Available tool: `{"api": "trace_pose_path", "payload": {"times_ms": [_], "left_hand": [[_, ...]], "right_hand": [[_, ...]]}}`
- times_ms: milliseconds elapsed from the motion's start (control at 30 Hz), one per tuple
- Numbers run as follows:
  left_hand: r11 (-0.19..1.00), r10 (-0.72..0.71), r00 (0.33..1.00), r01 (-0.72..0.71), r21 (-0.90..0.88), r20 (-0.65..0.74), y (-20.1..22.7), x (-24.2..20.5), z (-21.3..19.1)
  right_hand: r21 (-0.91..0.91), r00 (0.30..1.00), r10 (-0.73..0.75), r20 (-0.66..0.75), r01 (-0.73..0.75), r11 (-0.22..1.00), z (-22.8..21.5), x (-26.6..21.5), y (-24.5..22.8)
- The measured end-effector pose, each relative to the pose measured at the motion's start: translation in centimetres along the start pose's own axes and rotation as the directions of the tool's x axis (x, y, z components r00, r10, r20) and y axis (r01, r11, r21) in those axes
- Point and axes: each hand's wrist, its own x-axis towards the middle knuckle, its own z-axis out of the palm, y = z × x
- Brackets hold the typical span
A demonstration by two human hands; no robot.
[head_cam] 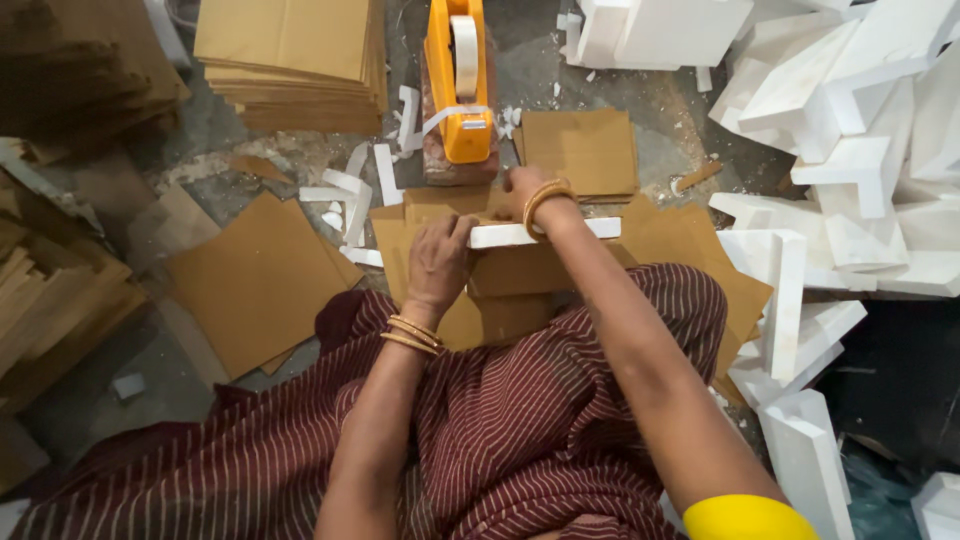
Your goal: The person sits on the floor and assembles small white styrofoam boxes using a handheld tape dispenser. They pick up a flat piece of styrofoam, fold it into a box shape, and secure the edges with clear tape. The process is repeated for multiple units, with finished boxes being placed aside.
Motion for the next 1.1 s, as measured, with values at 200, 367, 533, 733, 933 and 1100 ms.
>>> {"api": "trace_pose_path", "payload": {"times_ms": [200,367,533,733,933,1100], "left_hand": [[0.998,-0.052,0.998,0.053,-0.016,0.04,-0.2,0.0,0.4],[0.972,-0.159,0.987,0.153,-0.177,-0.019,0.7,-0.1,0.0],[0.537,-0.498,0.844,0.481,-0.693,0.2,2.6,0.2,-1.2],[0.872,-0.333,0.94,0.336,-0.355,0.071,3.7,2.3,-6.8],[0.944,-0.185,0.971,0.131,0.302,0.155,-0.5,4.1,-7.5],[0.921,-0.086,0.982,0.014,0.389,0.169,-2.8,3.1,-2.9]], "right_hand": [[0.426,0.978,-0.203,-0.046,0.203,0.881,-2.7,-5.8,-0.5],[-0.087,0.819,-0.48,-0.315,0.479,0.874,-2.0,-10.0,0.3],[0.419,0.754,-0.159,-0.638,0.513,0.749,-2.1,-12.4,0.3],[0.929,0.918,0.156,-0.364,0.348,0.124,3.0,-11.5,2.1],[0.655,0.974,-0.008,-0.227,0.158,0.739,4.5,-9.7,3.8],[0.549,0.932,0.032,-0.362,0.185,0.815,1.3,-8.2,2.2]]}}
